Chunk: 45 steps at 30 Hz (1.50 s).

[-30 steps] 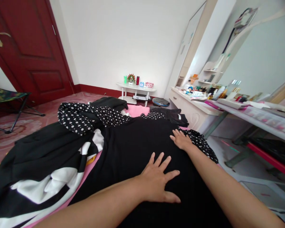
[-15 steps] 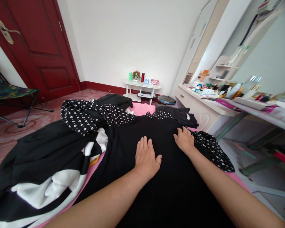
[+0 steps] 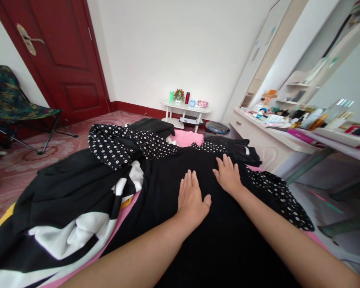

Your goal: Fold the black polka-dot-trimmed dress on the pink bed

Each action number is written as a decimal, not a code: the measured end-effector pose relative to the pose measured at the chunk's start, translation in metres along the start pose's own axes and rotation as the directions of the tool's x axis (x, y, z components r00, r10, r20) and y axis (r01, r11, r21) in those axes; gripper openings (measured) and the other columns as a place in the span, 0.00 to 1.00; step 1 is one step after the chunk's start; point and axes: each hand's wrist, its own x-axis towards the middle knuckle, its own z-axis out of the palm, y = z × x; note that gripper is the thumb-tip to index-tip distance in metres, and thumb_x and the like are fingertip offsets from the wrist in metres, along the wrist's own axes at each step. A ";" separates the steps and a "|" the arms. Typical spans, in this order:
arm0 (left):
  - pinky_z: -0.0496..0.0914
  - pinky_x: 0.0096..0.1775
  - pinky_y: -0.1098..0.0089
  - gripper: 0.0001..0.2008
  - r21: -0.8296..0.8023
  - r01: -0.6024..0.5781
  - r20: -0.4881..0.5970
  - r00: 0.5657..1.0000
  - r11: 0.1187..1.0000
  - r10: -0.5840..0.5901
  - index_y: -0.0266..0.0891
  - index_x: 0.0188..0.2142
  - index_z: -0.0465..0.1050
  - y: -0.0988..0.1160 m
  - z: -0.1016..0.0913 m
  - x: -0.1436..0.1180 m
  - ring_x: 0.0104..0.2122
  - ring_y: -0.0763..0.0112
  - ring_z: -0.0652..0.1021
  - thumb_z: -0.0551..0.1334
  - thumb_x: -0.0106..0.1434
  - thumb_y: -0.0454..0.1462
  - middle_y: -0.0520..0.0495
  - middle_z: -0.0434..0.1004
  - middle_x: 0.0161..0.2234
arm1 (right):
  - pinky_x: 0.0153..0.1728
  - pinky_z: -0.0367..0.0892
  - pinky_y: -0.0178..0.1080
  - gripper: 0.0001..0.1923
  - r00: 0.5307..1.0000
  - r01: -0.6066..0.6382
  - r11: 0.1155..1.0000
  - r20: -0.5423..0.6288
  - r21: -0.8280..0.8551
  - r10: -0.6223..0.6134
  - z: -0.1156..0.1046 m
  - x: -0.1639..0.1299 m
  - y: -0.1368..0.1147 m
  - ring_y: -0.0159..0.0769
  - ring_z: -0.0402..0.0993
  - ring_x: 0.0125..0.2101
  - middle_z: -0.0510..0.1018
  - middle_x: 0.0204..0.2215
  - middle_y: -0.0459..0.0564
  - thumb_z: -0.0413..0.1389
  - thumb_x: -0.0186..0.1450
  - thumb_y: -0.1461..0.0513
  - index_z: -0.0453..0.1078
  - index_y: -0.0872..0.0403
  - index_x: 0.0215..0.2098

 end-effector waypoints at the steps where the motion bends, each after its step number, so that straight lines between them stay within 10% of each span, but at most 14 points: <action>1: 0.43 0.64 0.60 0.38 -0.037 0.013 -0.022 1.000 0.999 -0.014 0.28 0.65 0.39 0.000 -0.001 0.001 0.66 0.62 0.43 0.53 0.60 0.41 0.37 0.38 0.67 | 0.61 0.45 0.55 0.29 0.987 0.157 0.986 -0.021 0.056 -0.156 -0.004 -0.014 -0.009 0.45 0.40 0.65 0.41 0.67 0.55 0.40 0.69 0.54 0.48 0.54 0.66; 5: 0.43 0.65 0.62 0.35 -0.084 0.020 -0.041 0.999 0.996 -0.024 0.28 0.66 0.38 -0.001 -0.002 0.003 0.66 0.66 0.44 0.49 0.61 0.35 0.39 0.38 0.67 | 0.63 0.44 0.50 0.30 0.867 0.453 0.865 0.118 0.218 -0.484 -0.002 -0.041 0.000 0.37 0.38 0.66 0.42 0.67 0.43 0.37 0.69 0.48 0.40 0.42 0.67; 8: 0.42 0.65 0.61 0.36 -0.029 0.004 -0.018 1.000 1.000 -0.004 0.27 0.65 0.40 -0.001 -0.003 0.002 0.66 0.63 0.44 0.51 0.59 0.34 0.38 0.40 0.67 | 0.62 0.43 0.55 0.32 0.966 0.078 0.993 0.238 0.087 -0.097 0.009 -0.019 0.037 0.42 0.37 0.66 0.42 0.67 0.48 0.33 0.69 0.45 0.42 0.47 0.67; 12: 0.43 0.65 0.60 0.36 0.008 -0.018 0.002 1.000 1.000 0.018 0.28 0.65 0.43 -0.001 -0.003 0.000 0.65 0.60 0.46 0.52 0.58 0.35 0.38 0.42 0.66 | 0.59 0.45 0.61 0.34 0.919 -0.234 0.969 0.307 -0.078 0.247 0.001 0.005 0.044 0.50 0.40 0.65 0.44 0.66 0.57 0.35 0.68 0.46 0.47 0.56 0.66; 17: 0.43 0.65 0.60 0.35 -0.011 -0.021 -0.022 1.000 1.000 0.021 0.29 0.65 0.44 -0.003 -0.002 0.000 0.65 0.61 0.47 0.52 0.59 0.33 0.39 0.44 0.66 | 0.62 0.45 0.54 0.33 0.968 0.207 0.973 0.121 0.101 -0.219 -0.012 -0.038 -0.011 0.41 0.37 0.66 0.42 0.67 0.48 0.37 0.68 0.46 0.42 0.47 0.67; 26: 0.50 0.63 0.61 0.28 -0.217 -0.049 -0.007 0.999 0.975 0.049 0.33 0.61 0.56 -0.011 -0.014 0.000 0.64 0.61 0.54 0.55 0.61 0.36 0.37 0.51 0.64 | 0.62 0.44 0.54 0.31 0.983 0.078 0.988 0.155 0.133 -0.099 0.010 -0.056 -0.015 0.40 0.39 0.65 0.45 0.66 0.45 0.33 0.68 0.45 0.46 0.47 0.66; 33: 0.65 0.53 0.70 0.15 -0.112 -0.467 0.172 0.860 0.877 0.480 0.40 0.43 0.74 -0.050 -0.097 -0.042 0.48 0.69 0.73 0.56 0.59 0.28 0.46 0.73 0.47 | 0.62 0.45 0.55 0.31 0.988 0.082 0.980 0.113 0.179 -0.103 0.010 -0.058 -0.013 0.42 0.41 0.65 0.48 0.66 0.46 0.34 0.68 0.45 0.49 0.47 0.65; 38: 0.66 0.49 0.70 0.19 0.146 -0.575 0.381 0.783 0.805 0.491 0.41 0.40 0.73 -0.089 -0.159 -0.084 0.41 0.70 0.75 0.53 0.55 0.23 0.50 0.75 0.39 | 0.61 0.46 0.55 0.31 0.989 0.073 0.977 0.108 0.198 -0.096 0.010 -0.058 -0.013 0.42 0.42 0.65 0.49 0.66 0.46 0.35 0.68 0.45 0.50 0.47 0.65; 45: 0.64 0.50 0.67 0.18 0.383 -0.642 0.507 0.747 0.664 0.431 0.42 0.40 0.68 -0.104 -0.176 -0.105 0.40 0.66 0.72 0.56 0.52 0.23 0.50 0.72 0.36 | 0.62 0.45 0.54 0.31 0.990 0.073 0.974 0.106 0.213 -0.098 0.010 -0.058 -0.011 0.41 0.42 0.65 0.49 0.65 0.46 0.35 0.68 0.45 0.50 0.46 0.65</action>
